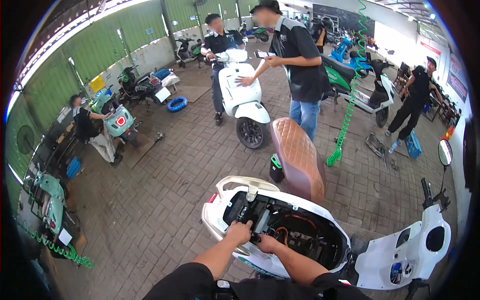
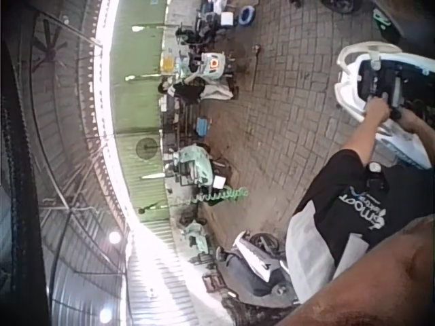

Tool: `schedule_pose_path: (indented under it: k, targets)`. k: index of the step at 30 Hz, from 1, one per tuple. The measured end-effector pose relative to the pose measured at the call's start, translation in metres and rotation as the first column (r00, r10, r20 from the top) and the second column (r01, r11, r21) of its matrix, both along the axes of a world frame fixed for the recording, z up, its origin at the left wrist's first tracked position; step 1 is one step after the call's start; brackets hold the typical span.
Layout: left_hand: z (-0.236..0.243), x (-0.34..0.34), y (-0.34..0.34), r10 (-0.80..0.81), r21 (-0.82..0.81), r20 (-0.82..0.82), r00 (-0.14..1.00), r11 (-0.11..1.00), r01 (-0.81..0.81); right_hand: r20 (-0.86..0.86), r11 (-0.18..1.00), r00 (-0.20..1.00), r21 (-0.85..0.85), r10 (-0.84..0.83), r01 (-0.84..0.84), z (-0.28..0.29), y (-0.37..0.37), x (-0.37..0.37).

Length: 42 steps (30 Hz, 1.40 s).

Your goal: The person manipulates wires and connectors inside the seat compartment of a white electric scooter, then removes a black electrical component and holds it for viewing.

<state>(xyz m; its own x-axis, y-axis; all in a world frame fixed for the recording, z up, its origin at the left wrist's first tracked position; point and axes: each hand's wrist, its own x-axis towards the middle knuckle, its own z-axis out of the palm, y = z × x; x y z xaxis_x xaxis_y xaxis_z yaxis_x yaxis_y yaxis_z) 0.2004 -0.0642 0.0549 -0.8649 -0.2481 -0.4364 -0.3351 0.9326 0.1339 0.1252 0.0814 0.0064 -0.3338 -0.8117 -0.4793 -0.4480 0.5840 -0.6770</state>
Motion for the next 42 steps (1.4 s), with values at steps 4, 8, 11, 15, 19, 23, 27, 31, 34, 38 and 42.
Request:
schedule_pose_path:
  k: [4,8,11,15,19,23,27,31,34,38,42]
  targets:
    - [-0.005,0.003,-0.004,-0.027,0.013,-0.027,0.999,1.0,0.027,-0.012,1.0,1.0,0.031,0.0,0.001,0.002,-0.001,0.001]
    - [-0.004,0.002,-0.006,-0.043,0.027,-0.005,0.999,0.999,0.043,-0.05,1.0,0.999,0.01,-0.007,0.007,0.0,-0.001,0.002]
    - [-0.004,0.005,0.0,0.072,0.047,-0.124,0.99,0.997,-0.067,-0.03,0.999,0.999,0.039,-0.014,0.015,-0.007,-0.001,-0.001]
    - [-0.012,0.003,-0.005,-0.042,-0.006,-0.089,0.995,0.999,0.042,-0.048,1.0,0.998,0.007,-0.028,0.028,-0.023,0.001,-0.003]
    - [-0.016,0.007,-0.007,-0.033,0.0,-0.078,0.996,0.999,0.033,-0.017,0.999,1.0,0.033,-0.017,0.018,-0.003,-0.003,0.001]
    - [-0.016,0.011,-0.007,-0.024,0.04,-0.238,0.971,0.999,0.034,-0.026,1.0,1.0,0.025,0.006,-0.006,0.0,-0.002,-0.001]
    - [-0.013,0.006,-0.01,-0.049,0.047,-0.133,0.99,0.997,0.055,-0.023,0.999,1.0,0.033,0.015,-0.015,0.003,-0.001,0.0]
    - [-0.006,0.0,-0.007,-0.091,0.007,0.058,0.994,0.996,0.091,-0.036,0.999,0.999,0.046,-0.013,0.014,-0.005,-0.001,0.001]
    - [-0.014,0.004,-0.004,-0.035,-0.004,-0.022,0.999,0.999,0.035,-0.078,1.0,0.997,0.01,0.008,-0.007,0.007,-0.002,0.002]
    - [-0.014,0.005,-0.003,-0.008,0.015,-0.126,0.992,1.0,0.01,-0.024,0.999,1.0,0.027,0.019,-0.019,0.006,0.0,-0.001]
    - [-0.009,0.007,-0.009,-0.032,0.015,-0.029,0.999,0.999,0.032,-0.003,1.0,1.0,0.025,-0.016,0.016,0.015,-0.003,0.004]
